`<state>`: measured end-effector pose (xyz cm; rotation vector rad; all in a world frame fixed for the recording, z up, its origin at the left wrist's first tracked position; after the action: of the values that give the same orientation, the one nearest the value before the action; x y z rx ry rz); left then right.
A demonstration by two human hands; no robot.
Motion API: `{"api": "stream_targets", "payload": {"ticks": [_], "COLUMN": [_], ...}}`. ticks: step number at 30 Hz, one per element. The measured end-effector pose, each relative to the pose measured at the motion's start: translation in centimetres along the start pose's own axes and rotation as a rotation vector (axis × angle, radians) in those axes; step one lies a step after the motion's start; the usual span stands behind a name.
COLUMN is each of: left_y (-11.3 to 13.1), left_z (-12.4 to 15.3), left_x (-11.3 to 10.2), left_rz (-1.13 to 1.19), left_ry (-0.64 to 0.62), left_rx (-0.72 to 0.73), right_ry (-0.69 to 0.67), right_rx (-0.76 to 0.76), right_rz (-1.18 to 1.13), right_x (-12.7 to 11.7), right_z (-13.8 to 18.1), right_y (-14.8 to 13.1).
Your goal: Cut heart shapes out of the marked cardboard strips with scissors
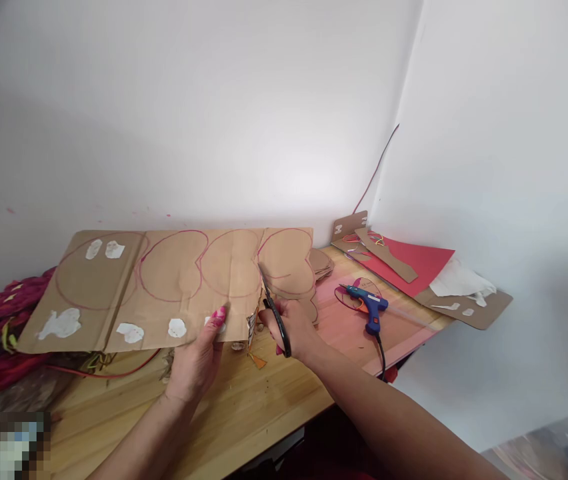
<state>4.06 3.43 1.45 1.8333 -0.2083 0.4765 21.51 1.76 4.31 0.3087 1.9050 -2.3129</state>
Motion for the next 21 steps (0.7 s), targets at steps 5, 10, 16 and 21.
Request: {"api": "stream_targets", "payload": {"ticks": [5,10,16,21], "left_y": [-0.1,0.0,-0.4,-0.5], "left_z": [-0.2,-0.4,-0.9,-0.4], "left_x": [0.1,0.1,-0.5,-0.2], "left_rz": [0.040,0.102,0.055,0.113], "left_ry": [0.003,0.042,0.050,0.057], "left_rx": [-0.025,-0.077,-0.062,-0.123], "right_ry": [0.017,0.016,0.009,0.018], "right_rx": [-0.006,-0.002,0.028,0.041], "right_rz": [0.001,-0.011,-0.039,-0.039], "right_x": [0.0,0.1,0.4,0.3], "right_z": [0.0,-0.8,-1.4,-1.0], "right_y": [-0.1,0.9,1.7,1.2]}}
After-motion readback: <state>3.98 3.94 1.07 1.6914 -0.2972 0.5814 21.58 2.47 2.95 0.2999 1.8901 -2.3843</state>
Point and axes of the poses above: each hand's wrist, its own z-axis away from the middle knuckle, its own x-axis out of the palm, y = z × x, the point moved 4 cm from there along -z, towards the middle knuckle, and after that the axes turned 9 degrees about x, right-handed, at the moved point
